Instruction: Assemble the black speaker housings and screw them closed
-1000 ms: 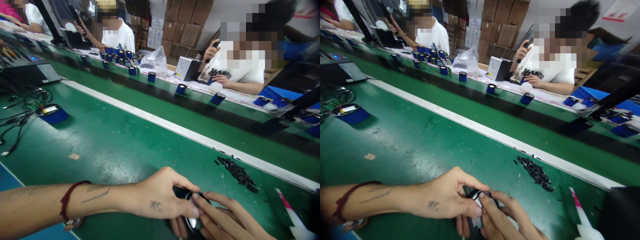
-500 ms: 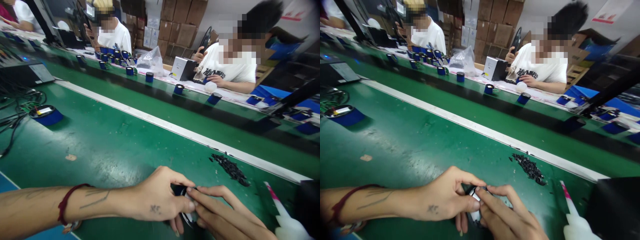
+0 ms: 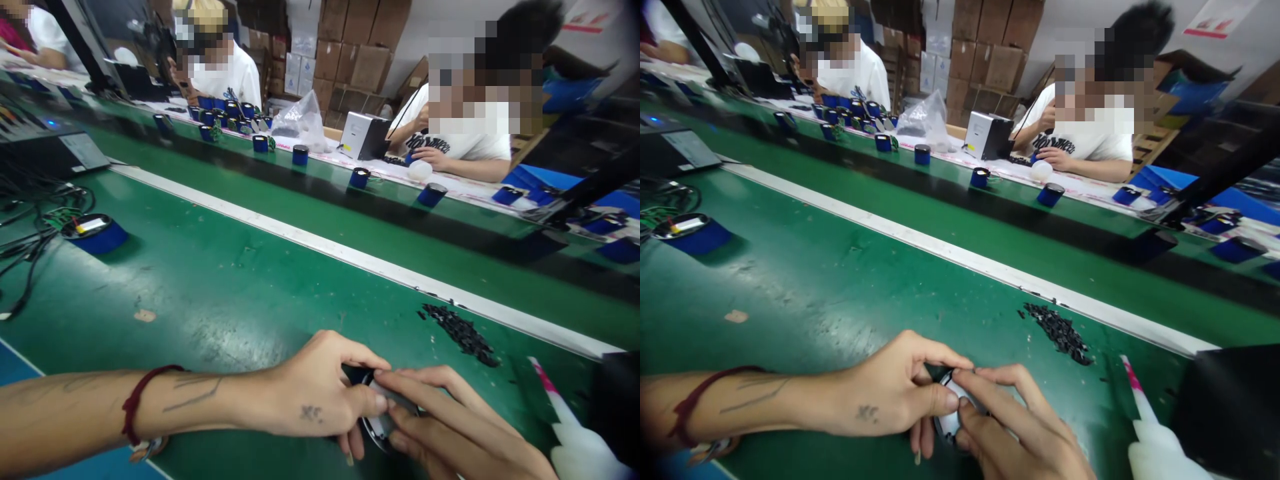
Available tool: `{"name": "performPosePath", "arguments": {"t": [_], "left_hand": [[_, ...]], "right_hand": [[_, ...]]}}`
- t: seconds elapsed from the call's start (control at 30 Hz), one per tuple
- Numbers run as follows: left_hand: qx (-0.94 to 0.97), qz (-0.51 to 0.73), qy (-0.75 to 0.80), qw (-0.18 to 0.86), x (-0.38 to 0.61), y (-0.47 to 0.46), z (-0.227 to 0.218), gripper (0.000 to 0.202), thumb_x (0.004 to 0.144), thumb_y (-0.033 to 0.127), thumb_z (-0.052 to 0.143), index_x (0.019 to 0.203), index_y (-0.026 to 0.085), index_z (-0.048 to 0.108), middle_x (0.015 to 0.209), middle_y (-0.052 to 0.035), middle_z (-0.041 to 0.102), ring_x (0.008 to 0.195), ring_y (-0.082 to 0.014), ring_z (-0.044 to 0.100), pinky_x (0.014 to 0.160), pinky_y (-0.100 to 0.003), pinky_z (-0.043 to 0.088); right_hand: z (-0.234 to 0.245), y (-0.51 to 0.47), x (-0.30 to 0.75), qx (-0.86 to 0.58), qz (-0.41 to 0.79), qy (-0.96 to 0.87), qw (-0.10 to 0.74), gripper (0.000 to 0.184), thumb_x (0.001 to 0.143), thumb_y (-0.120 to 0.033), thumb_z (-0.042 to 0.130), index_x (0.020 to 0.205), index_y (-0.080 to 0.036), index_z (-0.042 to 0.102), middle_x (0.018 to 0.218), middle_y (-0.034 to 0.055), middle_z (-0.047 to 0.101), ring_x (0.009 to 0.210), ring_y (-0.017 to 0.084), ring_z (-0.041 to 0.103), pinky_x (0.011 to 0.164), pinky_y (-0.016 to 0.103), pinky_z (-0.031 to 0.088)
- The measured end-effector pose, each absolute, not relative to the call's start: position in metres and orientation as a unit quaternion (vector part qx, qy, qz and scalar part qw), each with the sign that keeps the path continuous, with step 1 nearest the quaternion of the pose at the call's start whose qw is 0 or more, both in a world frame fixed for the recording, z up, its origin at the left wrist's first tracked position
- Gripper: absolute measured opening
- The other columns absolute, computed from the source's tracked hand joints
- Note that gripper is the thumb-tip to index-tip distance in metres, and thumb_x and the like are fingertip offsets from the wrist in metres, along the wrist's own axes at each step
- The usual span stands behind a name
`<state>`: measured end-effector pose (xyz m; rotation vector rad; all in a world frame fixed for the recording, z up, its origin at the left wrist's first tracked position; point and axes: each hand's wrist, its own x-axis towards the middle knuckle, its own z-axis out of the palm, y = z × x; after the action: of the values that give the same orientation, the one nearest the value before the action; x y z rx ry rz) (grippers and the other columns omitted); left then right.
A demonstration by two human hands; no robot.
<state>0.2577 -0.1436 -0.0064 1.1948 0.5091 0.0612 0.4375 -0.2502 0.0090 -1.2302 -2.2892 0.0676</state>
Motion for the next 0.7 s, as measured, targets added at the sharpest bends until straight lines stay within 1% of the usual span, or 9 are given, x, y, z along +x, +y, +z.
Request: {"name": "performPosePath", "arguments": {"t": [0.1,0.2,0.27,0.3,0.33,0.43,0.53,0.6,0.7], "left_hand": [[0.574,0.042,0.237,0.783,0.26,-0.14,-0.005,0.027,0.088,0.023,0.056,0.111,0.01,0.062,0.054,0.0013,0.058,0.043,-0.0079,0.056,0.041,-0.014,0.048],[0.592,0.046,0.232,0.77,0.262,-0.137,-0.007,0.029,0.088,0.024,0.056,0.114,0.01,0.061,0.048,0.0025,0.056,0.039,-0.0092,0.056,0.038,-0.015,0.046],[0.585,0.051,0.224,0.778,0.262,-0.136,-0.009,0.029,0.088,0.026,0.057,0.112,0.01,0.061,0.05,0.0014,0.058,0.04,-0.0102,0.057,0.039,-0.016,0.047],[0.577,0.057,0.22,0.785,0.262,-0.136,-0.011,0.031,0.087,0.027,0.059,0.113,0.009,0.061,0.051,0.0008,0.06,0.04,-0.0109,0.059,0.039,-0.017,0.047],[0.565,0.06,0.213,0.795,0.261,-0.136,-0.013,0.035,0.087,0.029,0.061,0.115,0.009,0.061,0.053,0.0003,0.061,0.041,-0.0117,0.06,0.04,-0.018,0.048],[0.531,0.058,0.182,0.826,0.258,-0.136,-0.019,0.053,0.081,0.036,0.069,0.125,0.008,0.057,0.055,-0.0007,0.063,0.044,-0.0133,0.063,0.045,-0.021,0.051],[0.515,0.054,0.167,0.839,0.255,-0.136,-0.023,0.064,0.077,0.04,0.074,0.128,0.007,0.055,0.054,-0.0009,0.063,0.044,-0.0126,0.062,0.047,-0.022,0.051],[0.5,0.048,0.161,0.85,0.253,-0.136,-0.025,0.066,0.077,0.039,0.074,0.13,0.006,0.054,0.054,-0.0014,0.063,0.044,-0.0122,0.062,0.048,-0.022,0.051],[0.472,0.029,0.152,0.868,0.253,-0.136,-0.024,0.069,0.076,0.033,0.076,0.134,0.006,0.05,0.055,-0.0023,0.065,0.044,-0.0119,0.062,0.049,-0.022,0.052]], "right_hand": [[0.012,-0.249,0.433,-0.476,0.028,-0.832,0.283,0.023,0.083,0.0,0.056,0.101,-0.012,0.064,0.113,0.0127,0.064,0.1,0.019,0.056,0.074,0.022,0.059],[0.015,-0.246,0.429,-0.498,0.049,-0.815,0.293,0.019,0.087,-0.002,0.052,0.09,-0.014,0.067,0.106,0.0118,0.067,0.089,0.017,0.057,0.067,0.023,0.058],[0.018,-0.244,0.429,-0.501,0.069,-0.815,0.284,0.016,0.089,-0.007,0.055,0.086,-0.016,0.068,0.108,0.0103,0.067,0.088,0.016,0.058,0.07,0.023,0.058],[0.019,-0.244,0.429,-0.498,0.07,-0.818,0.279,0.014,0.089,-0.009,0.056,0.09,-0.016,0.068,0.11,0.0104,0.067,0.091,0.016,0.06,0.074,0.023,0.059],[0.021,-0.244,0.43,-0.492,0.059,-0.825,0.272,0.012,0.09,-0.012,0.058,0.096,-0.016,0.067,0.111,0.0108,0.068,0.094,0.017,0.061,0.077,0.024,0.059],[0.029,-0.244,0.431,-0.488,-0.032,-0.841,0.23,0.023,0.094,-0.024,0.054,0.111,-0.011,0.064,0.114,0.0135,0.067,0.1,0.02,0.066,0.08,0.027,0.061],[0.035,-0.243,0.431,-0.452,-0.102,-0.86,0.213,0.025,0.097,-0.022,0.047,0.103,-0.01,0.068,0.104,0.0096,0.071,0.092,0.02,0.07,0.075,0.027,0.062],[0.033,-0.243,0.433,-0.417,-0.115,-0.877,0.211,0.021,0.095,-0.019,0.05,0.096,-0.01,0.069,0.095,0.0073,0.073,0.086,0.019,0.071,0.072,0.024,0.062],[0.022,-0.243,0.441,-0.397,-0.17,-0.883,0.182,0.016,0.091,-0.021,0.057,0.096,-0.013,0.07,0.096,0.0039,0.073,0.083,0.019,0.072,0.062,0.021,0.063]]}}
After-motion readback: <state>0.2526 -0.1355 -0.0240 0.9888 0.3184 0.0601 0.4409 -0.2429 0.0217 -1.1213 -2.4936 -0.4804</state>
